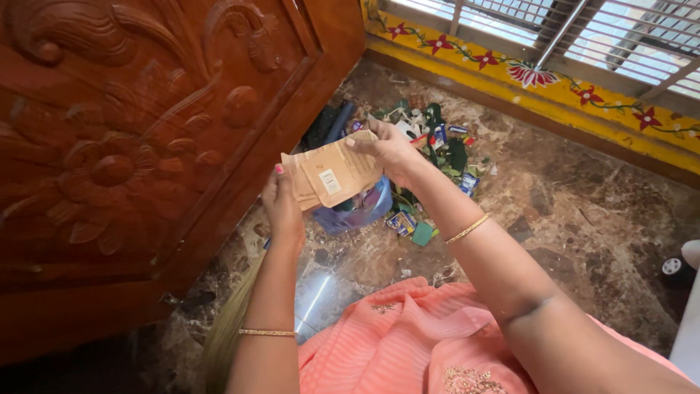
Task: The person sorts through a pile of waste on the floor by hand, picking up specific scraps and putting them into a blue plastic bag while moving other items like paper and plastic aside.
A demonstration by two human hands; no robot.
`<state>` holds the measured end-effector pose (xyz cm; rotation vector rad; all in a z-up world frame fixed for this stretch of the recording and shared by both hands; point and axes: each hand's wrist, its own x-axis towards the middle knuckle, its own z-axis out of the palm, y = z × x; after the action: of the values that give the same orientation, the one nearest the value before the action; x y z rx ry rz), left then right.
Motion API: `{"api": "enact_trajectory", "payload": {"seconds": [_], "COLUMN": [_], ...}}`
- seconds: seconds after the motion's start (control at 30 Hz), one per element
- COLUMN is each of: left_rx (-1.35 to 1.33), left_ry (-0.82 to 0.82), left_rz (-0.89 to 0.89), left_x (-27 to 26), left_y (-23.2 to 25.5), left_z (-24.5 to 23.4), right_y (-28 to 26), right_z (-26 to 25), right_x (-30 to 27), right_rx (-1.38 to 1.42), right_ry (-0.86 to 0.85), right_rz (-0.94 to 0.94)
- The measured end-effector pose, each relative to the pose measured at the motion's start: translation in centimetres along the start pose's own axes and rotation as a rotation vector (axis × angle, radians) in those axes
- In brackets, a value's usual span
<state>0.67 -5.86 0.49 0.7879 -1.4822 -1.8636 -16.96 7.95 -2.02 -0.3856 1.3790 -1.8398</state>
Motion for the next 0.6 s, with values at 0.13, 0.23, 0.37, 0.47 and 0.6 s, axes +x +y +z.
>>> {"api": "enact_trajectory", "payload": {"seconds": [0.13,0.23,0.37,0.47,0.6], "left_rx": [-0.071,-0.005,0.125,0.027,0.204], "left_ry": [-0.108,-0.165,-0.127,-0.259,-0.32], "left_rz": [-0.185,-0.133,-0.213,-0.203,-0.043], "left_x": [-0.9,-0.9,-0.6,-0.7,-0.4], "left_y": [0.6,0.2,0.0,-0.3,-1.4], "left_z": [0.6,0.5,-0.2,-0.5,-0.9], "right_y": [-0.3,-0.6,-1.8,-2.0,-1.4], "right_z": [0.7,2.0,1.6,1.3,1.4], "right_x": [-0.1,-0.8,-1.6,-1.4,-1.4], "right_rx": [-0.186,-0.313,-0.834,-1.248,-1.142], "right_ry": [0.054,0.144,0.056,-0.197,-0.503], "right_rz": [-0.098,-0.156,-0.8,-0.811,-0.274]}}
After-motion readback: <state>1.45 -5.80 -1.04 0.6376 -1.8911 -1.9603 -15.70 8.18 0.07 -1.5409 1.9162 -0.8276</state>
